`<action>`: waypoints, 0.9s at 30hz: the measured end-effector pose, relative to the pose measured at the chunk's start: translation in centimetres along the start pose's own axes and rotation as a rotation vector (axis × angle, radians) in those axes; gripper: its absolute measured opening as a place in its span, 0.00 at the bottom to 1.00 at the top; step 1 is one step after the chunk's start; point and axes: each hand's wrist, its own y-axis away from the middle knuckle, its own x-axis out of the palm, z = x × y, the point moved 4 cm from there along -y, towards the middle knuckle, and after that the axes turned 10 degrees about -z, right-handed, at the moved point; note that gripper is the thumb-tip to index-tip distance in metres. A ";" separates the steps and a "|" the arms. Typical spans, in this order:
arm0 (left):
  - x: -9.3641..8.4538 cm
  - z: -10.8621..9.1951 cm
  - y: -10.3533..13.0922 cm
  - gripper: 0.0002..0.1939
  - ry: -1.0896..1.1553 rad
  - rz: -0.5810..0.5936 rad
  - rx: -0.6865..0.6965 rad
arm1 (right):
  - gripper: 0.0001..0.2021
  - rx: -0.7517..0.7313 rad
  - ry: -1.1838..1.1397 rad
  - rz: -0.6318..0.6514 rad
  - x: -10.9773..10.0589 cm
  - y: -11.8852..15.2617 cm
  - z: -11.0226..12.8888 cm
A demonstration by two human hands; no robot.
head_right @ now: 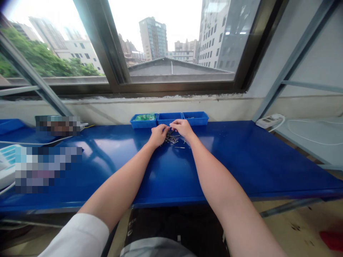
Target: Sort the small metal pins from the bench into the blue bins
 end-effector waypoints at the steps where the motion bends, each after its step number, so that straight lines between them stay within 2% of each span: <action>1: 0.0 0.0 0.0 0.14 0.010 -0.010 0.001 | 0.11 0.003 0.002 -0.016 -0.2 -0.1 0.1; 4: -0.1 0.3 0.0 0.17 0.012 -0.052 -0.050 | 0.11 -0.069 0.136 -0.170 -1.5 -0.4 0.3; 7: 0.0 0.8 0.1 0.19 -0.020 -0.032 -0.126 | 0.12 -0.157 0.452 -0.393 -3.5 -0.6 0.3; 10: 0.3 1.1 0.1 0.19 -0.039 0.009 -0.142 | 0.16 -0.123 0.727 -0.487 -4.9 -0.8 -0.5; 14: 0.7 1.3 0.2 0.19 -0.047 0.050 -0.135 | 0.22 -0.034 0.880 -0.459 -5.4 -1.0 -1.9; 18: 1.0 1.4 0.2 0.19 -0.051 0.079 -0.129 | 0.25 0.002 0.896 -0.414 -5.3 -1.2 -2.7; 23: 1.0 1.4 0.2 0.20 -0.069 0.102 -0.120 | 0.31 0.037 0.922 -0.444 -5.5 -1.3 -2.8; 27: 1.1 1.5 0.2 0.20 -0.086 0.115 -0.118 | 0.36 0.100 0.978 -0.372 -5.4 -1.4 -3.3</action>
